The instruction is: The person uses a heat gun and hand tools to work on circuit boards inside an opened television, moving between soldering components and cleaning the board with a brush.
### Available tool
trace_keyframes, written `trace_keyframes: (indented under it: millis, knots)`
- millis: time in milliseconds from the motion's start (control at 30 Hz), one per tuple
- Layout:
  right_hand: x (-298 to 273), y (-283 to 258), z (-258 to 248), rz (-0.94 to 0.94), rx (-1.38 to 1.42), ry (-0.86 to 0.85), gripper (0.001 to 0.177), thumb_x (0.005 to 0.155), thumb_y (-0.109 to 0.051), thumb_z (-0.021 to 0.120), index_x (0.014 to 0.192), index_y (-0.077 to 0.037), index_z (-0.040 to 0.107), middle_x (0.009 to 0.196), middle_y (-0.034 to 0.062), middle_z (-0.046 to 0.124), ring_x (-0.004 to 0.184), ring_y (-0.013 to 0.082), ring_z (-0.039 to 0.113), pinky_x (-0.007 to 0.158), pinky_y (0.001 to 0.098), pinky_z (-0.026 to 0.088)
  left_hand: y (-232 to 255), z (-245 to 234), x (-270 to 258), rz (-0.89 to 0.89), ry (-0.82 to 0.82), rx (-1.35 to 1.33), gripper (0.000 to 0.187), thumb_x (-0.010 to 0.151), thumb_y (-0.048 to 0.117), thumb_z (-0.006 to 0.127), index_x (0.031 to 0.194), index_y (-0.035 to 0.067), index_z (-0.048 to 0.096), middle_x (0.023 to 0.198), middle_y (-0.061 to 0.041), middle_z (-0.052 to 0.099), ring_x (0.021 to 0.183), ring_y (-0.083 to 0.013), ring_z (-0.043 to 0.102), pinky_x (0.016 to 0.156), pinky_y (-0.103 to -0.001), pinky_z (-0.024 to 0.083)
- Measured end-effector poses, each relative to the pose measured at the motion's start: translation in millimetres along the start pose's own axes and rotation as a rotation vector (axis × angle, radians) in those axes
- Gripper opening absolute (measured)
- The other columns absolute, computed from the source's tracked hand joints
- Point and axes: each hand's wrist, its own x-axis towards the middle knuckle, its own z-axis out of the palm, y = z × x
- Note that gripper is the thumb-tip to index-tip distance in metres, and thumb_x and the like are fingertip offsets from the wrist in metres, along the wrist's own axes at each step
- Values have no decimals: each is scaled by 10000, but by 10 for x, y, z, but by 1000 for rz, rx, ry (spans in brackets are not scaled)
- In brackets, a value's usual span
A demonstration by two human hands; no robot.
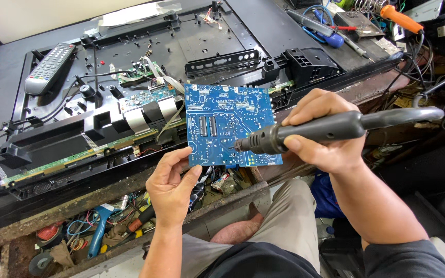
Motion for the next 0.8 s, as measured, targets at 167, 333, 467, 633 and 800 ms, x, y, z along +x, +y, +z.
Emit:
trace_keyframes:
  millis: [167, 333, 467, 633, 800]
  knots:
    - [67, 12, 58, -28, -42, -8, 254, 819, -222, 781, 936, -45, 642, 874, 150, 702, 799, 227, 693, 731, 295, 581, 11, 18, -4, -2, -8, -18, 385, 863, -65, 776, 1237, -11, 701, 1182, -119, 712, 1024, -193, 704, 950, -283, 611]
    - [104, 42, 39, -28, -108, -30, 231, 825, -216, 798, 919, -54, 663, 873, 121, 725, 809, 219, 681, 745, 304, 560, -7, 13, -12, 13, -15, -20, 372, 866, -64, 769, 1228, -9, 703, 1179, -122, 702, 1029, -190, 698, 959, -282, 605]
    - [116, 69, 16, -36, -119, -26, 228, 848, -186, 794, 949, -45, 648, 880, 122, 717, 825, 233, 668, 760, 318, 555, -8, 12, -22, 9, -11, -27, 356, 866, -78, 762, 1210, -8, 707, 1159, -118, 698, 1005, -184, 687, 947, -280, 601]
    - [114, 59, 3, -33, -111, -22, 232, 855, -204, 796, 947, -49, 649, 884, 112, 715, 833, 228, 662, 772, 316, 553, 22, 30, -13, 19, -9, -21, 346, 868, -83, 760, 1201, -3, 713, 1163, -117, 701, 1012, -182, 688, 941, -275, 600]
    - [103, 85, -68, -128, -54, 124, 285, 847, -262, 767, 944, -39, 619, 866, 143, 665, 754, 223, 699, 685, 265, 556, 98, 53, 42, 67, -15, 7, 297, 891, -42, 763, 1182, -5, 721, 1158, -126, 697, 1061, -189, 680, 942, -276, 596]
